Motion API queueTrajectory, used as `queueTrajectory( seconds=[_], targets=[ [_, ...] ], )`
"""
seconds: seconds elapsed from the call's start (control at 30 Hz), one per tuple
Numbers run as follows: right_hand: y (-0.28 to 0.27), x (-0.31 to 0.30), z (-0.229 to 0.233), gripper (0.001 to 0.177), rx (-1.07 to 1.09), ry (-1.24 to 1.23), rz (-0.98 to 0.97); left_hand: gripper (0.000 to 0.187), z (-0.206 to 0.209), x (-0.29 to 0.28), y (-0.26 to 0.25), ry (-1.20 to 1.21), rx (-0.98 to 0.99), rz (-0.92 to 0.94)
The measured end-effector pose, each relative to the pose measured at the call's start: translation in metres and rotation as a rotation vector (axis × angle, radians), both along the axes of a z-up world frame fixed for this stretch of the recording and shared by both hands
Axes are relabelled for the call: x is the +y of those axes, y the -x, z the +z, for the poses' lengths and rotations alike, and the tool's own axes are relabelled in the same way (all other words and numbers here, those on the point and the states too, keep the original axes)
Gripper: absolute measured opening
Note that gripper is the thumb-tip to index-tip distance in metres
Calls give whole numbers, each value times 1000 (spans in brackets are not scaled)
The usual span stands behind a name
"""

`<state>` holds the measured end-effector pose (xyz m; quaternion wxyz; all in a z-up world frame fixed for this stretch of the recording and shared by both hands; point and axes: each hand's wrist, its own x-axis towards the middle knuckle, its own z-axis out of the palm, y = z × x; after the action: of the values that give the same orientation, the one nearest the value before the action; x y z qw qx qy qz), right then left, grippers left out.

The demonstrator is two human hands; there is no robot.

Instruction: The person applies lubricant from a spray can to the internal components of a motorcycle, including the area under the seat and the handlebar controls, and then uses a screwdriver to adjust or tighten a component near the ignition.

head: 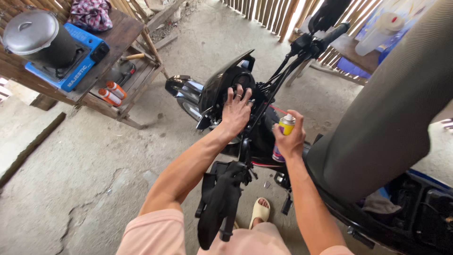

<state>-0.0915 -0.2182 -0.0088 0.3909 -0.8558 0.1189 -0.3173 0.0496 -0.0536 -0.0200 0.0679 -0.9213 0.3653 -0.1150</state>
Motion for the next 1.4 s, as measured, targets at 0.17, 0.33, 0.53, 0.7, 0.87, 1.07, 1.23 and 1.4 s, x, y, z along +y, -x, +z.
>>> queueTrajectory(
  seconds=[0.17,0.33,0.53,0.7,0.87,1.07,1.23,1.4],
  targets=[
    [-1,-1,7,57,23,-51,23,22,32,-6,4,-27,63,-16],
    [9,-7,6,57,-39,-46,30,43,89,17,19,380,170,-63],
    [9,-5,9,57,44,-206,67,22,120,43,51,788,267,-141],
    [16,-6,15,58,-99,-136,26,9,123,71,78,940,312,-40],
    [26,-4,32,58,-174,-186,41,15,117,97,106,1064,597,183],
    [42,-5,44,57,-166,-223,69,19,94,111,131,1026,690,223],
    [47,4,45,57,-193,-171,116,16,72,117,134,1157,742,197],
    [44,20,37,55,-146,-299,143,17,47,128,119,1231,855,103]
  ],
)
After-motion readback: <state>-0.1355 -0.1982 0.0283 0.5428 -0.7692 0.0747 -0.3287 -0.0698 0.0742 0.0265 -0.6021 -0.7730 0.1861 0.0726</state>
